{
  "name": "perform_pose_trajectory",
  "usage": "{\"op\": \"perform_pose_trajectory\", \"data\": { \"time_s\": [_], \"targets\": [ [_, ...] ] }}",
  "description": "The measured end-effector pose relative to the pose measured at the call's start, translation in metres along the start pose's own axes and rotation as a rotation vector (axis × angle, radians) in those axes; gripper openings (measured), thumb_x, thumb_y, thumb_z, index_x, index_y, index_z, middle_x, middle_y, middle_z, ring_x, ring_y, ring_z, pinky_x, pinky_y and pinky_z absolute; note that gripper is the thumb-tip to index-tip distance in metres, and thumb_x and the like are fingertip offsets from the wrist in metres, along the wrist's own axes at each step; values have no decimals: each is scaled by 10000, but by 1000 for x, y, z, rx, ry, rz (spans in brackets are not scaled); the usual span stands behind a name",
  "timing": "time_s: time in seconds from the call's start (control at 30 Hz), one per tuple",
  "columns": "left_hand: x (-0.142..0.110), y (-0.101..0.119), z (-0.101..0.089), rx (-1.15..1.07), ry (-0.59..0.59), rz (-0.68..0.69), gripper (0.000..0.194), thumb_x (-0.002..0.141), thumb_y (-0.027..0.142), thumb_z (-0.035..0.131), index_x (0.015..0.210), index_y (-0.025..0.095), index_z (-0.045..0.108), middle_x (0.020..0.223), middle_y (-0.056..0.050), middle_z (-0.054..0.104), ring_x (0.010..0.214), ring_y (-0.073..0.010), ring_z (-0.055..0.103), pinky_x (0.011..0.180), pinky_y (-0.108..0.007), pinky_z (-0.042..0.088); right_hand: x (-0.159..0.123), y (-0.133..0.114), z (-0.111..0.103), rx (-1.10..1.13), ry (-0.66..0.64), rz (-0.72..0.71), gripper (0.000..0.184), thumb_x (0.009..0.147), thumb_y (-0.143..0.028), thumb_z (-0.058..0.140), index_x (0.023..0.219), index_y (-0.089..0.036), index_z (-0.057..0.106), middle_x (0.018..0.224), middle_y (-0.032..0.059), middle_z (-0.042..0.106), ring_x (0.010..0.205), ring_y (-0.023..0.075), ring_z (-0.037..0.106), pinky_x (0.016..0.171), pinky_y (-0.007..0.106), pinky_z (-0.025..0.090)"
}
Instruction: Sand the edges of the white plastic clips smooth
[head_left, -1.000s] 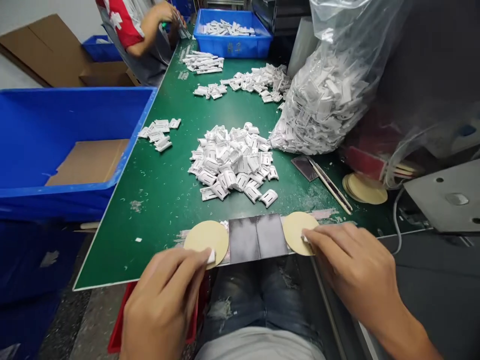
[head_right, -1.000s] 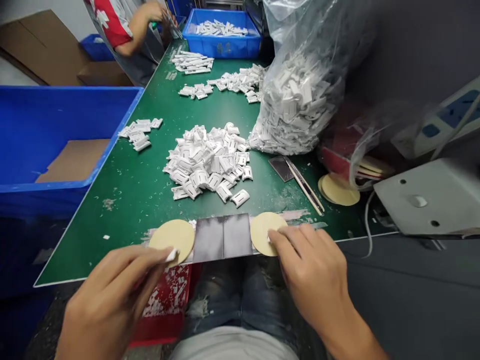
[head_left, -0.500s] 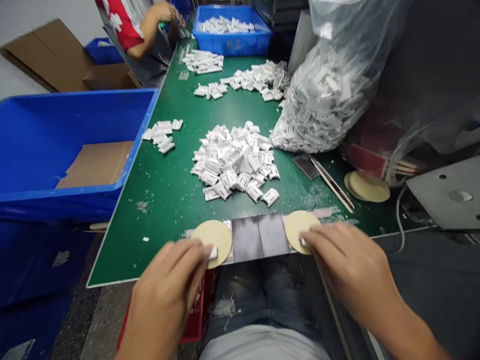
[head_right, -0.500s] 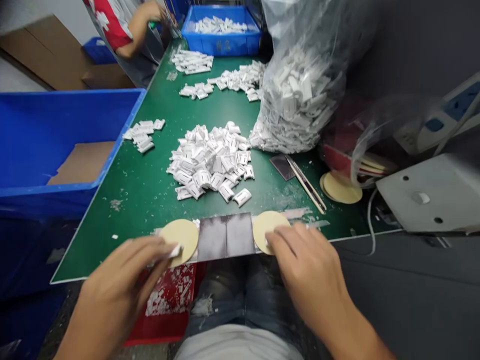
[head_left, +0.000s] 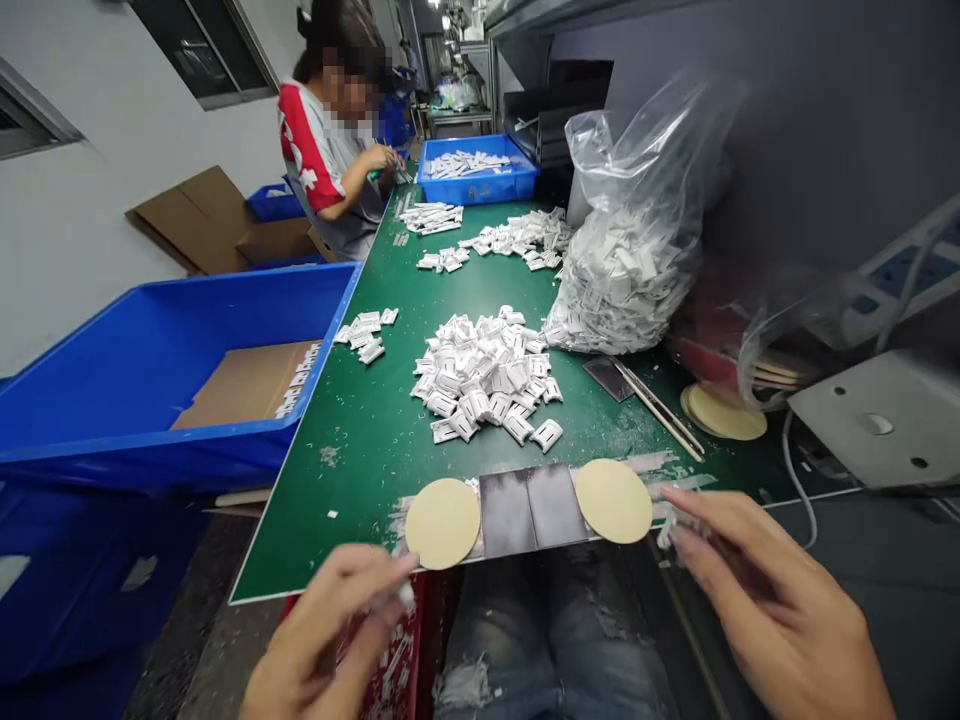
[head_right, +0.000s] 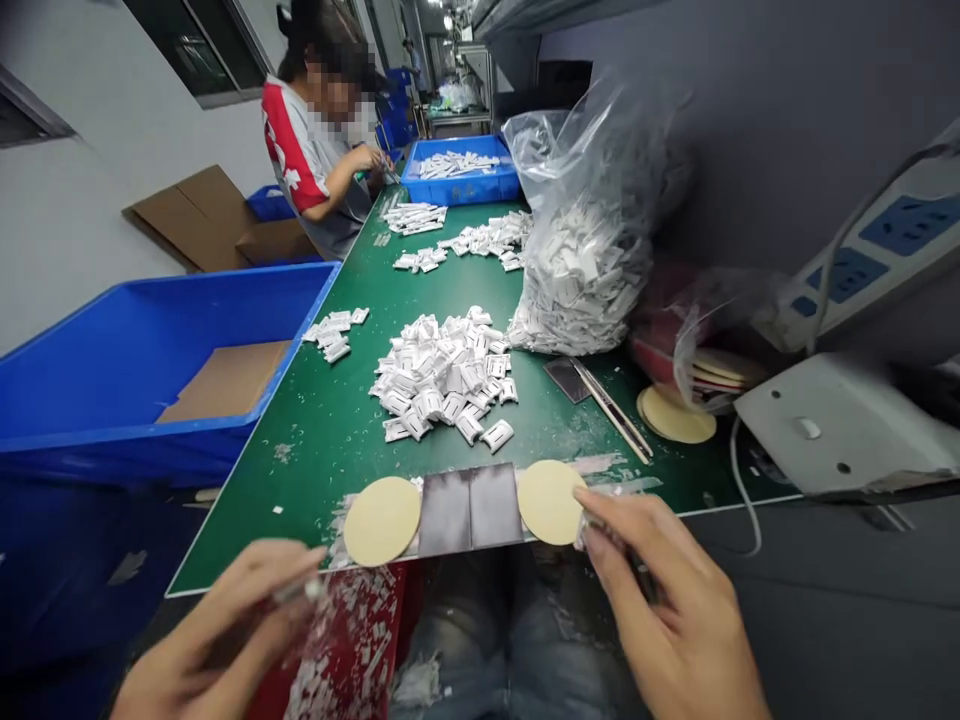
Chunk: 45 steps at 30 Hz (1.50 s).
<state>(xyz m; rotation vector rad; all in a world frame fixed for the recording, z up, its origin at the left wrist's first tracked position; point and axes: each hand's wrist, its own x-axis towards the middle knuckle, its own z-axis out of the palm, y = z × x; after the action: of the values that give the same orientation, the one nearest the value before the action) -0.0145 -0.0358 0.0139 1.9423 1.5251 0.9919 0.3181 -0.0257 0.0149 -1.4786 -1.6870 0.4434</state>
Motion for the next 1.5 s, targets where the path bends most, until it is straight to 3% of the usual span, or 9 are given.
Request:
{"op": "perform_pose_trajectory", "data": {
  "time_s": [0.13,0.23,0.33,0.63,0.97,1.13,1.27,1.37,1.5],
  "targets": [
    [31,-1,27,-87,135,-72,94,957,234,540,958,245,633,998,-30,665,927,-156,682,765,-223,551,29,5,19,83,-30,139,78,975,-292,562,1018,-253,615,946,23,676,725,156,647,611,257,519],
    [36,-14,41,155,127,67,67,933,225,581,967,250,632,965,-23,689,940,-181,663,822,-275,519,32,17,27,-191,-108,-115,85,963,-234,574,1006,-230,647,967,52,683,900,226,616,779,356,492],
    [32,-27,43,333,127,233,111,920,195,607,1017,241,635,964,-24,688,934,-182,640,858,-282,483,29,25,25,-455,-52,-364,163,956,-159,573,1077,-198,675,1027,82,694,978,265,559,816,397,420],
    [35,-17,31,320,-23,198,92,969,246,544,992,236,632,960,-28,690,905,-178,634,804,-270,480,41,21,16,-673,-160,-573,236,975,-76,457,969,-123,688,910,116,705,805,230,529,696,365,331],
    [41,-19,29,304,-11,177,73,951,256,573,965,240,643,929,-16,695,872,-167,646,773,-252,489,44,24,18,-623,-141,-573,232,976,-72,455,1013,-137,675,944,110,716,793,214,538,695,354,325],
    [34,-21,28,336,63,134,65,946,250,579,925,236,639,907,-24,701,848,-183,643,766,-275,490,33,27,14,-561,-133,-465,190,966,-82,500,999,-165,668,950,81,706,782,203,545,680,336,317],
    [25,-10,24,234,-71,229,59,925,208,611,933,259,641,850,5,700,771,-149,651,689,-219,493,12,10,12,-446,-170,-573,238,1016,-200,439,1031,-194,677,927,60,715,811,209,567,755,338,362],
    [33,7,39,202,-59,307,155,913,126,600,984,259,637,868,1,698,809,-159,645,753,-256,484,15,-8,30,-363,-175,-554,224,1019,-234,459,1036,-211,681,912,47,708,805,207,560,745,335,368],
    [56,26,74,313,-32,220,171,890,67,573,877,227,631,832,-12,662,786,-201,604,726,-328,436,38,-20,64,-383,-112,-531,299,1022,-169,402,909,-197,678,786,53,656,710,211,491,655,348,316]
  ]
}}
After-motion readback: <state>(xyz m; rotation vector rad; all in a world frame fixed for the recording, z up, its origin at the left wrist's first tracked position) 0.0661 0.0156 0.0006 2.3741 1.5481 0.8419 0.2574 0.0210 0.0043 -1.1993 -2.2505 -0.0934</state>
